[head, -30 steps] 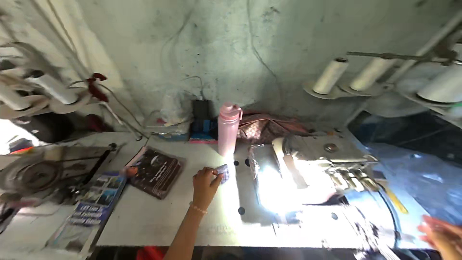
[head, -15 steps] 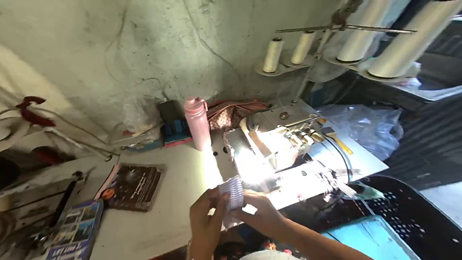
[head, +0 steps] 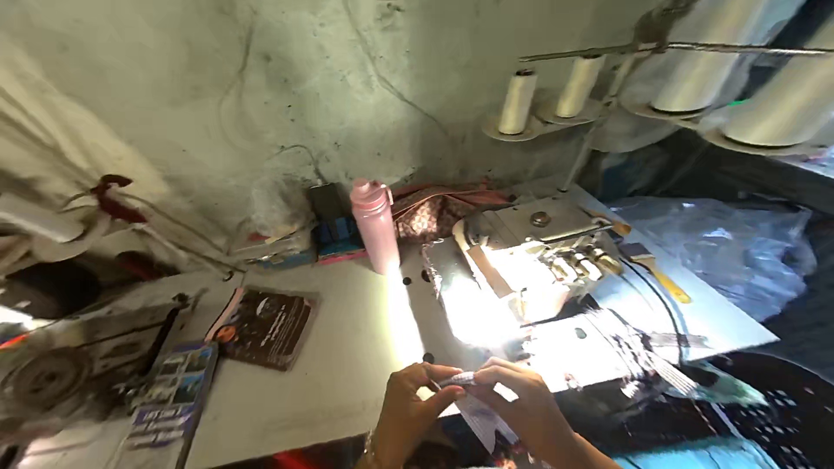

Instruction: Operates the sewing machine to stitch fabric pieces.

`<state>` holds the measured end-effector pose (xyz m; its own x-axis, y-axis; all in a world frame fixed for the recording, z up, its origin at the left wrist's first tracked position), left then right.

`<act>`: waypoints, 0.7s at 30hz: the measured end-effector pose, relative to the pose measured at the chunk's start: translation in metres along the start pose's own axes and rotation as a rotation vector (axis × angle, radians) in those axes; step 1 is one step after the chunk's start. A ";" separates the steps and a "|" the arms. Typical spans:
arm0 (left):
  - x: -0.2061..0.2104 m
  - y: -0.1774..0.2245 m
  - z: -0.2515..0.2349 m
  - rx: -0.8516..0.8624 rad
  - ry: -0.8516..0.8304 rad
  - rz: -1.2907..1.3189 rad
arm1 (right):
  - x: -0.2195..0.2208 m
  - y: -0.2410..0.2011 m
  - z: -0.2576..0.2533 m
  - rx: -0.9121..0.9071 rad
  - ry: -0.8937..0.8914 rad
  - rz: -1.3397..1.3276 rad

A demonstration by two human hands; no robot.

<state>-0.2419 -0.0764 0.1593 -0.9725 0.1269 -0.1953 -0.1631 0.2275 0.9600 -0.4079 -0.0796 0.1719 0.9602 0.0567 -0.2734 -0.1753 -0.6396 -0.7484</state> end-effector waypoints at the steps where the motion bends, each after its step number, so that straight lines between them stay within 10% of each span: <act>1: -0.002 0.001 0.000 -0.013 0.003 0.015 | -0.001 0.004 0.000 0.021 0.020 -0.027; 11: -0.018 0.008 -0.012 0.069 0.059 0.032 | 0.033 0.042 0.033 0.447 -0.251 -0.334; 21: -0.026 -0.001 -0.028 0.080 0.140 -0.064 | 0.016 0.083 0.066 0.711 -0.136 -0.402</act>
<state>-0.2214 -0.1067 0.1689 -0.9751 -0.0245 -0.2202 -0.2170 0.3074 0.9265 -0.4211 -0.0811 0.0661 0.9523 0.2991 0.0605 0.0369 0.0839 -0.9958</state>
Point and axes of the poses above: each hand's wrist, its own z-axis away from the middle knuckle, its own x-axis out of the palm, y = z × x, the point moved 10 cm from there along -z, towards the middle knuckle, and after that the axes turned 2 degrees about -x, right-handed, at the moved point
